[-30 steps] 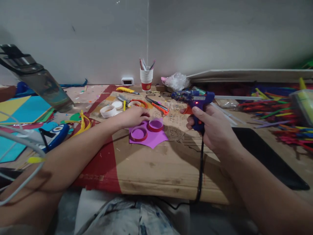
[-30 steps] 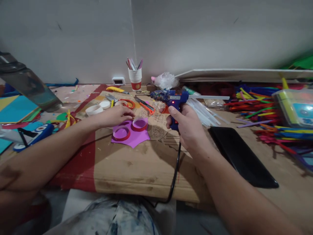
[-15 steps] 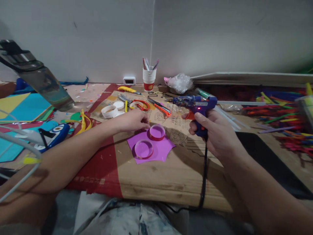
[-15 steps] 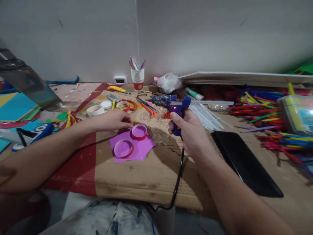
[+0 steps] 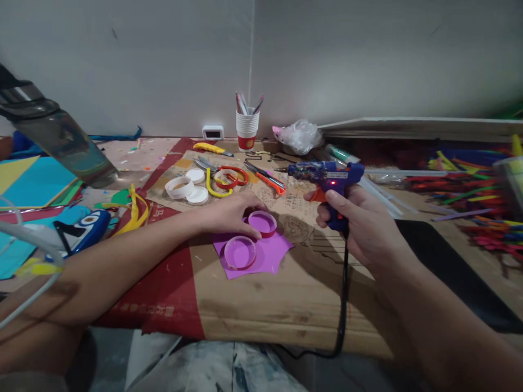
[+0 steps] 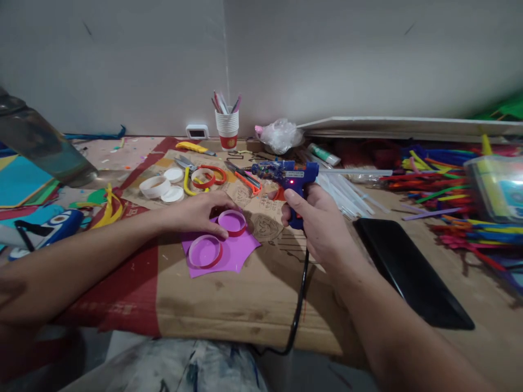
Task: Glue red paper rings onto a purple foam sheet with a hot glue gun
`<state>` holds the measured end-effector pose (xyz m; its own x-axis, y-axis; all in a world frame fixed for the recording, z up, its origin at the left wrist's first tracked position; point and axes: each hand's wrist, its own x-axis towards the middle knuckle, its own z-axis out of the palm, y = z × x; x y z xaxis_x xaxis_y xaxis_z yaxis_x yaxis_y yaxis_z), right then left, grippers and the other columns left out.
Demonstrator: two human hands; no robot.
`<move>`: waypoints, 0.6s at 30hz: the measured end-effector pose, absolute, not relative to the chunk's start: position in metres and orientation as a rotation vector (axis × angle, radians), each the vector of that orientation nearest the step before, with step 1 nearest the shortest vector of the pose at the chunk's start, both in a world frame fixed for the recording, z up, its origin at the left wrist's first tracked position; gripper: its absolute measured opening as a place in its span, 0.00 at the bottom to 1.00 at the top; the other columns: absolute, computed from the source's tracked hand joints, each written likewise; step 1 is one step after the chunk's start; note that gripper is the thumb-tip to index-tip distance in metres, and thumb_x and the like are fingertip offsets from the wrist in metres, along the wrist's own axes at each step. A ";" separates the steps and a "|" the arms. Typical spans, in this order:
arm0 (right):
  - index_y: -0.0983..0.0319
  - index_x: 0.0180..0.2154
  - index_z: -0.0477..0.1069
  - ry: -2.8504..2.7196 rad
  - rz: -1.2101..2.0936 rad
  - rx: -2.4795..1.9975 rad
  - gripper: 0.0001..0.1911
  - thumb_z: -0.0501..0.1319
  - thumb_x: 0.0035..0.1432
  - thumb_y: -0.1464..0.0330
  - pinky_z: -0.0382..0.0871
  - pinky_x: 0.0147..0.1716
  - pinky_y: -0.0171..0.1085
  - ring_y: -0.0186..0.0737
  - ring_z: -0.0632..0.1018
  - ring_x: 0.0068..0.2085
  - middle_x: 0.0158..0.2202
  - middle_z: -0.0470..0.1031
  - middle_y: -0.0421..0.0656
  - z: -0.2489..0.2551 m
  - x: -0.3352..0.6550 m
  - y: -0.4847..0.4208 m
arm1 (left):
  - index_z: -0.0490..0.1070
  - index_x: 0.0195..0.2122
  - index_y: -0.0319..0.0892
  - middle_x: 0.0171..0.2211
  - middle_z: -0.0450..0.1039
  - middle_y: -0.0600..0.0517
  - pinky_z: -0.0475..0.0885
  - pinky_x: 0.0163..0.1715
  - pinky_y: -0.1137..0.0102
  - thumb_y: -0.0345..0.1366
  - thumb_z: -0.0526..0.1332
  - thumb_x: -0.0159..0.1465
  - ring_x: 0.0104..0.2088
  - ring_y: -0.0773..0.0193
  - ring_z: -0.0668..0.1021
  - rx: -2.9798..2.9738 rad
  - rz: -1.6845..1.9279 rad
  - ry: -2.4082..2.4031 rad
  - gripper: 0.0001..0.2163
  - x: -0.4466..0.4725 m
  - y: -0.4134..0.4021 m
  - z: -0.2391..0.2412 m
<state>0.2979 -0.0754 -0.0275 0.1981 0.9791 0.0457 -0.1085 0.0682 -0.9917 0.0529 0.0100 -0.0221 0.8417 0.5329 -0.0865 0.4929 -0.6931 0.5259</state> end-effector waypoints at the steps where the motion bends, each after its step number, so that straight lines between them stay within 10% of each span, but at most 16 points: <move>1: 0.58 0.39 0.71 -1.006 1.076 -1.174 0.19 0.72 0.50 0.57 0.64 0.23 0.34 0.31 0.68 0.24 0.29 0.73 0.36 -0.027 0.298 -0.076 | 0.74 0.55 0.43 0.52 0.74 0.45 0.69 0.53 0.64 0.42 0.73 0.57 0.53 0.56 0.75 2.466 0.104 0.758 0.25 0.053 0.010 -0.022; 18: 0.59 0.39 0.71 -1.020 1.091 -1.202 0.17 0.71 0.52 0.58 0.64 0.24 0.34 0.32 0.67 0.24 0.25 0.70 0.35 -0.024 0.296 -0.079 | 0.75 0.55 0.44 0.51 0.75 0.46 0.68 0.54 0.62 0.45 0.72 0.58 0.53 0.54 0.75 2.404 0.243 0.716 0.25 0.046 0.011 -0.031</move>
